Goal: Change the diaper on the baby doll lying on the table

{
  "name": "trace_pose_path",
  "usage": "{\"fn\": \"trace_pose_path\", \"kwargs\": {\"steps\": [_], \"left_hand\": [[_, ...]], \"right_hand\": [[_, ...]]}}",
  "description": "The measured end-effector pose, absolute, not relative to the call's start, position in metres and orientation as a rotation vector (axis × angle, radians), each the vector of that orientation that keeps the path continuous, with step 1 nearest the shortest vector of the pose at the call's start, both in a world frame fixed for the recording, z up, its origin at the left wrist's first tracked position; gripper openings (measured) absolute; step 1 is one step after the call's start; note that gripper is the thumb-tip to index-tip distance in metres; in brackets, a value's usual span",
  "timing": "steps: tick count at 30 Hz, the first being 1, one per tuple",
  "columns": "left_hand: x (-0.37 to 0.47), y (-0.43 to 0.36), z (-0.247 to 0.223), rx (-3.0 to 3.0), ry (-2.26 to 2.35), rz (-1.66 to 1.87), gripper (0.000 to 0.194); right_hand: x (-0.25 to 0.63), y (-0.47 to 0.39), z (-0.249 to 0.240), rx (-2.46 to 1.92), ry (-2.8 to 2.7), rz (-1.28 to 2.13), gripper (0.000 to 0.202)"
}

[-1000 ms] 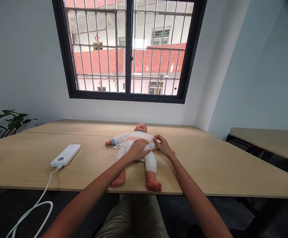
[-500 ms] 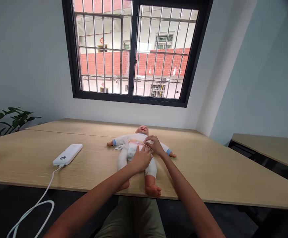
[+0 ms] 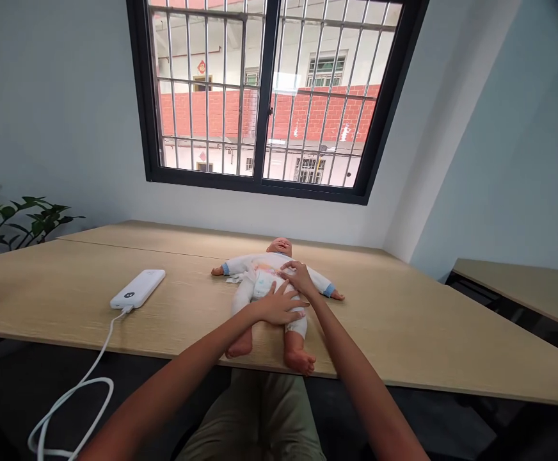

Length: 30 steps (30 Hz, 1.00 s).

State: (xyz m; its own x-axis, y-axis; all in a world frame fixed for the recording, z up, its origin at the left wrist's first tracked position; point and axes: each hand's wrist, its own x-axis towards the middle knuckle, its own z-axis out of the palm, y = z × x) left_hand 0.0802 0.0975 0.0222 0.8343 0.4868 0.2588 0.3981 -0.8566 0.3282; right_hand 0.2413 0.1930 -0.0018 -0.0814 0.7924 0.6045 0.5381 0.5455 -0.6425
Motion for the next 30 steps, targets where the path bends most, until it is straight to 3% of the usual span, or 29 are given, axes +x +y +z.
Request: {"fn": "trace_pose_path", "kwargs": {"steps": [3, 8, 15, 17, 21, 26, 30], "left_hand": [[0.073, 0.104, 0.029, 2.558, 0.546, 0.68, 0.037], [0.063, 0.13, 0.026, 2.442, 0.709, 1.199, 0.032], [0.048, 0.169, 0.017, 2.346, 0.721, 1.012, 0.03], [0.034, 0.181, 0.02, 2.159, 0.72, 1.11, 0.032], [-0.01, 0.208, 0.014, 1.832, 1.194, 1.413, 0.025], [-0.048, 0.226, -0.017, 1.837, 1.433, 1.231, 0.006], [-0.051, 0.226, -0.032, 1.843, 1.525, 1.177, 0.015]], "right_hand": [[0.245, 0.193, -0.004, -1.165, -1.603, 0.202, 0.031], [0.258, 0.192, -0.001, -1.118, -1.306, 0.233, 0.032], [0.258, 0.186, 0.001, -1.177, -1.163, 0.226, 0.033], [0.254, 0.184, 0.001, -1.157, -1.205, 0.245, 0.034], [0.246, 0.181, 0.0, -1.127, -1.235, 0.261, 0.035], [0.248, 0.178, -0.001, -1.153, -1.166, 0.204, 0.033], [0.243, 0.172, 0.004, -1.122, -1.187, 0.164, 0.031]]}}
